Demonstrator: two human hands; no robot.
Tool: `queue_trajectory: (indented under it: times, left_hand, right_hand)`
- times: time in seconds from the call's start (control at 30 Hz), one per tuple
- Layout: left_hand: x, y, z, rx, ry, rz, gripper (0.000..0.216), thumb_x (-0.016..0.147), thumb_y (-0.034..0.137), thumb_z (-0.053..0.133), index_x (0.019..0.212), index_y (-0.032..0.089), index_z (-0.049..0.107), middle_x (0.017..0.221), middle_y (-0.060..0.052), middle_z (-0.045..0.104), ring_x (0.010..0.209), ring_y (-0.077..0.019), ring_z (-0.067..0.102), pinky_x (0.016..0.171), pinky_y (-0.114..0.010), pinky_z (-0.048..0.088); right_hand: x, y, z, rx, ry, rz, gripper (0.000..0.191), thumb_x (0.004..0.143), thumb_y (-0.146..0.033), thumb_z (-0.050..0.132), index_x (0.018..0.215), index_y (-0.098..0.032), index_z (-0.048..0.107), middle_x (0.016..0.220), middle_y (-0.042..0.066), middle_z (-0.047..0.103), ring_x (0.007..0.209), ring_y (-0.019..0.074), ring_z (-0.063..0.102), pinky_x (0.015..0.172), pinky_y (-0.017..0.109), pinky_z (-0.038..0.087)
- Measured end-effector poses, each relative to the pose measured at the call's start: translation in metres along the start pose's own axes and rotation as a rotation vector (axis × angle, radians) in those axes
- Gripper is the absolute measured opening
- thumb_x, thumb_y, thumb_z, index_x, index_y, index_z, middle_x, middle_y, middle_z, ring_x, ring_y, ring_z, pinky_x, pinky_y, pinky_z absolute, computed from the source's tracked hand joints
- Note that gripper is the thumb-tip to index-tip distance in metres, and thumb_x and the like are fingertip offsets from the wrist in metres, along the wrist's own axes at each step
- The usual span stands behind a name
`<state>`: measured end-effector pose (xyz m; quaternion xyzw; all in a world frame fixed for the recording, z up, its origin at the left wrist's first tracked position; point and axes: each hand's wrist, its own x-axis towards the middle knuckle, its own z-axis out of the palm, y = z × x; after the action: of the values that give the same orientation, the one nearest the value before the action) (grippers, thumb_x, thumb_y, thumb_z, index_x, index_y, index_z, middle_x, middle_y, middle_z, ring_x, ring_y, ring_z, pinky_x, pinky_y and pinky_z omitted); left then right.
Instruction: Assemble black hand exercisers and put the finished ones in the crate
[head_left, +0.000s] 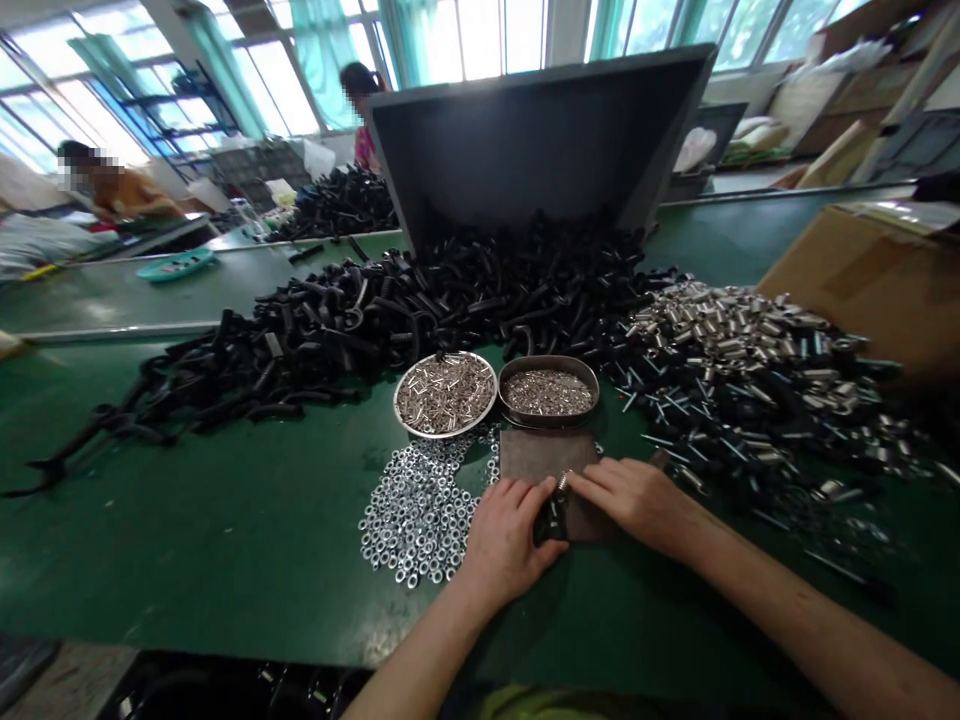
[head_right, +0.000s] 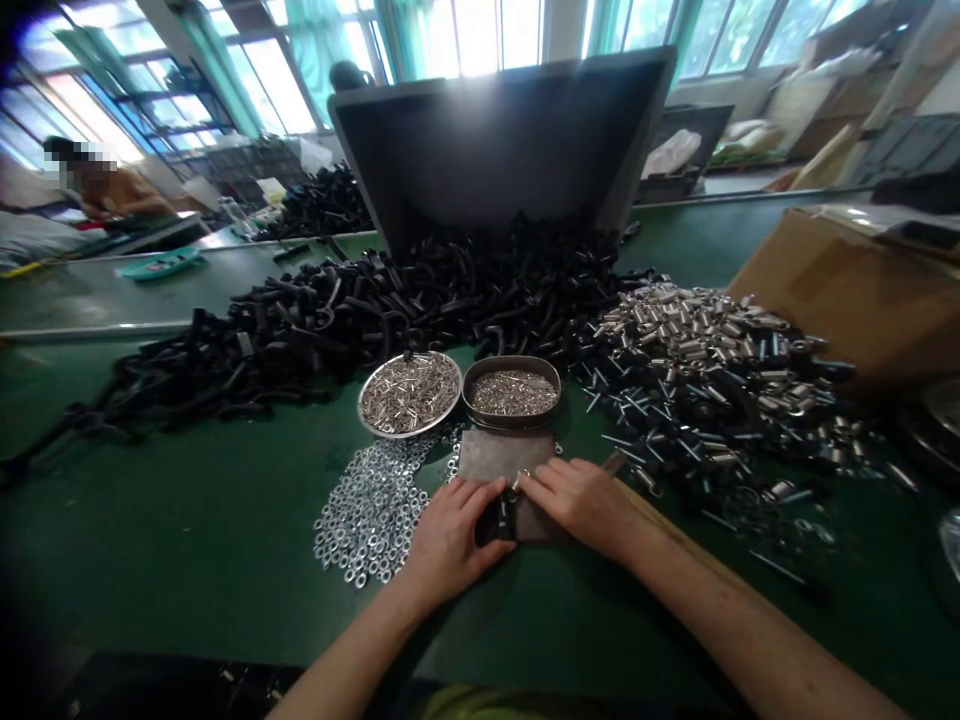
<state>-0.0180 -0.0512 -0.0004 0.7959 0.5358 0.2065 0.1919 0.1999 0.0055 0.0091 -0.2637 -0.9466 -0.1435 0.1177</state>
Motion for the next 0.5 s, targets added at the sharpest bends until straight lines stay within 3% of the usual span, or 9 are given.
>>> queue_trajectory:
  times: [0.13, 0.27, 0.4, 0.5]
  left_hand:
    - [-0.001, 0.001, 0.003, -0.001, 0.042, -0.121, 0.060, 0.062, 0.039, 0.077, 0.113, 0.021, 0.053, 0.107, -0.007, 0.061, 0.100, -0.0274, 0.053, 0.086, -0.043, 0.043]
    - [0.003, 0.004, 0.003, 0.022, 0.052, -0.154, 0.052, 0.059, 0.038, 0.078, 0.103, 0.020, 0.056, 0.102, -0.006, 0.059, 0.097, -0.0264, 0.052, 0.084, -0.042, 0.043]
    - [0.006, 0.005, 0.002, 0.023, 0.042, -0.151, 0.052, 0.057, 0.037, 0.080, 0.100, 0.019, 0.057, 0.100, -0.006, 0.058, 0.095, -0.0256, 0.052, 0.083, -0.041, 0.043]
    - [0.007, 0.005, 0.001, 0.027, 0.032, -0.155, 0.051, 0.057, 0.038, 0.079, 0.099, 0.019, 0.057, 0.099, -0.007, 0.057, 0.095, -0.0259, 0.052, 0.082, -0.041, 0.043]
  right_hand:
    - [-0.057, -0.001, -0.017, -0.120, -0.147, 0.537, 0.021, 0.088, -0.032, 0.048, 0.098, -0.018, 0.061, 0.087, 0.009, 0.062, 0.075, 0.0222, 0.058, 0.053, 0.030, 0.041]
    - [-0.105, -0.006, -0.013, -0.183, -0.248, 0.703, 0.026, 0.086, -0.037, 0.047, 0.086, -0.015, 0.060, 0.074, 0.009, 0.059, 0.068, 0.0252, 0.057, 0.052, 0.035, 0.044]
    - [-0.099, -0.011, -0.019, -0.117, -0.221, 0.819, 0.028, 0.090, -0.032, 0.040, 0.092, -0.013, 0.060, 0.079, 0.011, 0.064, 0.066, 0.0263, 0.061, 0.053, 0.038, 0.047]
    - [-0.068, -0.017, -0.039, 0.204, -0.104, 0.873, 0.032, 0.093, -0.033, 0.033, 0.107, -0.017, 0.058, 0.087, 0.008, 0.068, 0.065, 0.0217, 0.065, 0.054, 0.033, 0.050]
